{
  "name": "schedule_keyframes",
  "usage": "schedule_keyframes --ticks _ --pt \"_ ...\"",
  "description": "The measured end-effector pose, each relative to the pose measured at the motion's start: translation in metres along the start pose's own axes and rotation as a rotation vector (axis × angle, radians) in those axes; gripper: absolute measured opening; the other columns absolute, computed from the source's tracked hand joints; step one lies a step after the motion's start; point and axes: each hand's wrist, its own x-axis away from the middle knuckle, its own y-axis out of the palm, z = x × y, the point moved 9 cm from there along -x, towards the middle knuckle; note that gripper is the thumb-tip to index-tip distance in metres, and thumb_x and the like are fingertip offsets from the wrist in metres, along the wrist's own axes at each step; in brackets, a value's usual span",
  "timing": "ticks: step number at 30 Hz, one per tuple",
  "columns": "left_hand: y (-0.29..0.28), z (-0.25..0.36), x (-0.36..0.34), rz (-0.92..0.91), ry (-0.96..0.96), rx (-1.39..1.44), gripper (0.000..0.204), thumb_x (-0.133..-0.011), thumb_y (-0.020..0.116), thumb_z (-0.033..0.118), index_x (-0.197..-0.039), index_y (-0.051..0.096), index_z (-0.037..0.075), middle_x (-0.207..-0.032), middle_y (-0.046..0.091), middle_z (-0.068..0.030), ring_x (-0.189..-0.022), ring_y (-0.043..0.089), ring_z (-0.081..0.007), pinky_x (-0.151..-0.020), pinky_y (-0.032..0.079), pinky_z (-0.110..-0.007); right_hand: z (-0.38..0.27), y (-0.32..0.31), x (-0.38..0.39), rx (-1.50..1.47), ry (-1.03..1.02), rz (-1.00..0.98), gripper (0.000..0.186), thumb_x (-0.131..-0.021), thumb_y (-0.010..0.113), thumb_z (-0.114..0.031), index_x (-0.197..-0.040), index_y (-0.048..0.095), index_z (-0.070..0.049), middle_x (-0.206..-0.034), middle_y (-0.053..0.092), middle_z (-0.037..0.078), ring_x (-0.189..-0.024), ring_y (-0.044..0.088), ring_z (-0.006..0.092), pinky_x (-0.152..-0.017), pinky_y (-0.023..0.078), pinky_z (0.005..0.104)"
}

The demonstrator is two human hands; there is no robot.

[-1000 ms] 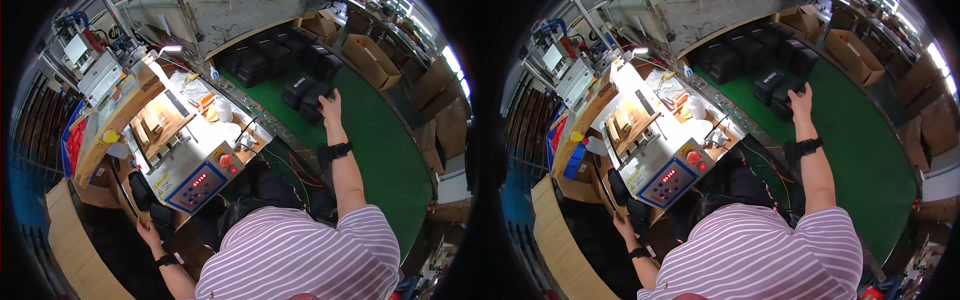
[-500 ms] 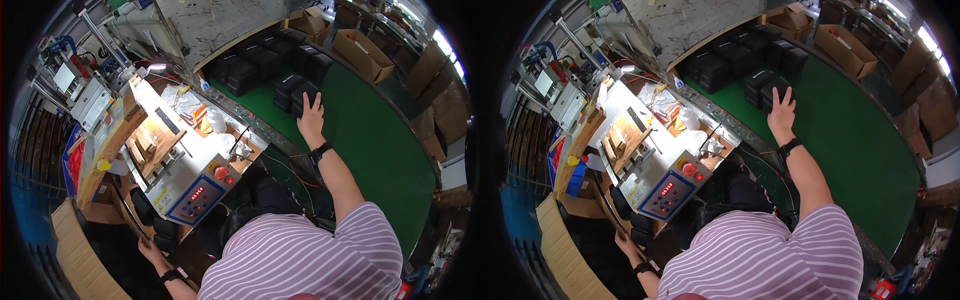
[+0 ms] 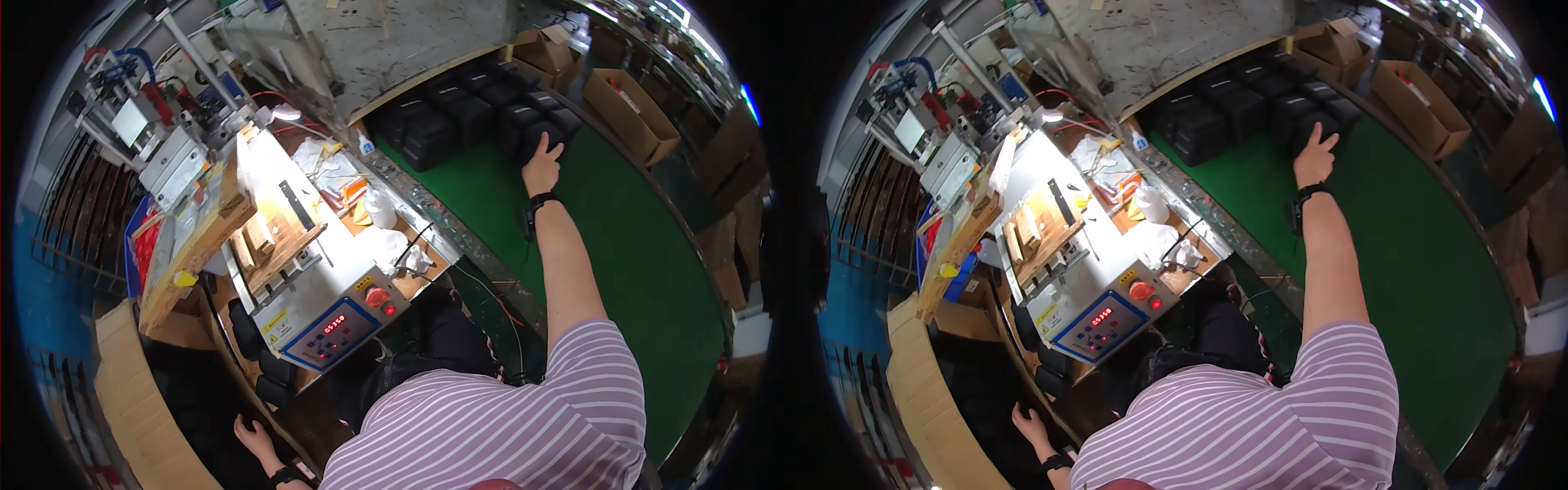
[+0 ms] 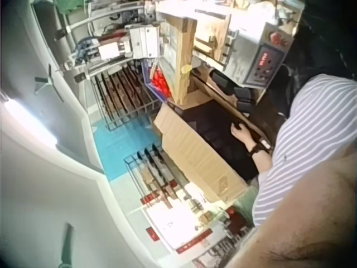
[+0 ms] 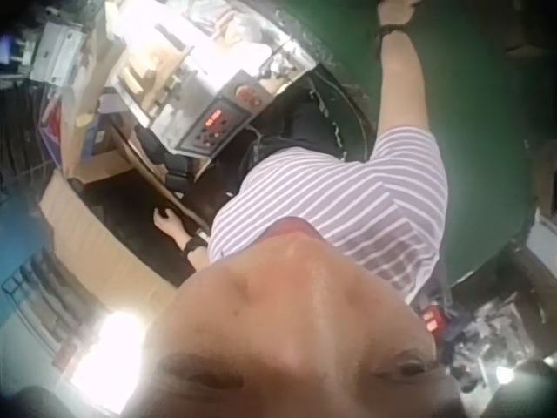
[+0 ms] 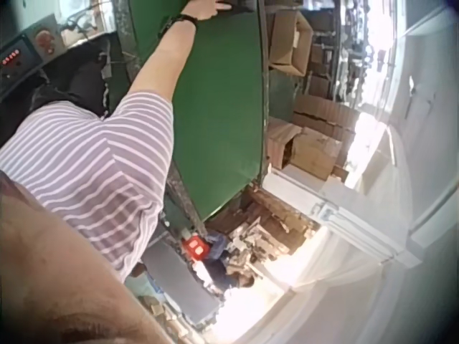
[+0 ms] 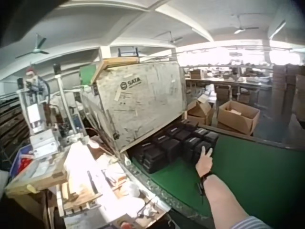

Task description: Operate a hot-stamping machine to process black padded components.

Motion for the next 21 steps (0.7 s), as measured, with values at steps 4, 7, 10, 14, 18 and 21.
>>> schedule_keyframes --ticks 4,7,10,14,18,21 --pt "-0.023 0.0 0.004 0.039 0.1 0.014 0.041 -0.079 0.057 0.006 -0.118 0.049 -0.001 -0.121 0.048 -0.0198 -0.115 0.044 -0.0347 -0.1 0.034 -0.039 -0.005 0.019 -0.026 0.013 -0.019 0.057 0.07 -0.08 0.051 -0.012 -0.141 0.019 -0.022 -0.14 0.025 0.022 -0.095 0.059 0.0372 -0.074 0.053 0.0412" --pt "-0.035 0.031 -0.018 0.045 0.189 0.037 0.041 -0.079 0.058 0.008 -0.118 0.05 0.001 -0.118 0.052 -0.0183 -0.113 0.047 -0.0343 -0.098 0.036 -0.039 -0.004 0.032 -0.05 0.031 -0.081 0.08 0.066 -0.078 0.055 -0.022 -0.137 0.026 -0.018 -0.134 0.032 0.018 -0.098 0.055 0.0385 -0.068 0.053 0.0459" --pt "-0.032 0.076 -0.063 -0.008 0.269 0.093 0.04 -0.078 0.058 0.011 -0.116 0.052 0.0 -0.115 0.054 -0.0204 -0.108 0.05 -0.0357 -0.093 0.041 -0.038 0.045 0.032 -0.082 0.168 0.007 0.164 0.063 -0.076 0.06 -0.034 -0.132 0.035 -0.021 -0.129 0.037 0.016 -0.095 0.054 0.0393 -0.062 0.051 0.052" --pt "0.004 0.078 -0.087 -0.197 0.38 0.069 0.045 -0.068 0.059 0.003 -0.112 0.054 0.004 -0.111 0.055 -0.0154 -0.108 0.049 -0.0337 -0.092 0.041 -0.039 -0.046 -0.032 0.0 0.269 -0.327 0.127 0.073 -0.074 0.067 -0.034 -0.135 0.031 -0.016 -0.128 0.043 0.017 -0.104 0.052 0.0397 -0.087 0.046 0.0471" --pt "0.07 0.101 -0.093 -0.543 0.501 -0.038 0.058 -0.063 0.06 0.001 -0.12 0.051 0.007 -0.122 0.05 -0.0142 -0.115 0.045 -0.0323 -0.096 0.039 -0.038 -0.099 -0.015 0.072 -0.27 -0.675 -0.385 0.045 -0.08 0.06 -0.032 -0.112 0.056 -0.001 -0.09 0.063 0.019 -0.089 0.059 0.0337 -0.081 0.047 0.0358" --pt "0.102 0.139 -0.073 -0.494 0.986 -0.208 0.069 -0.062 0.064 0.003 -0.128 0.044 0.01 -0.13 0.043 -0.0111 -0.122 0.04 -0.0311 -0.098 0.036 -0.04 -0.104 0.025 0.135 -0.654 -0.337 -0.877 0.03 -0.083 0.061 -0.023 -0.107 0.06 -0.005 -0.076 0.063 0.005 -0.051 0.056 0.0089 -0.039 0.041 0.0191"
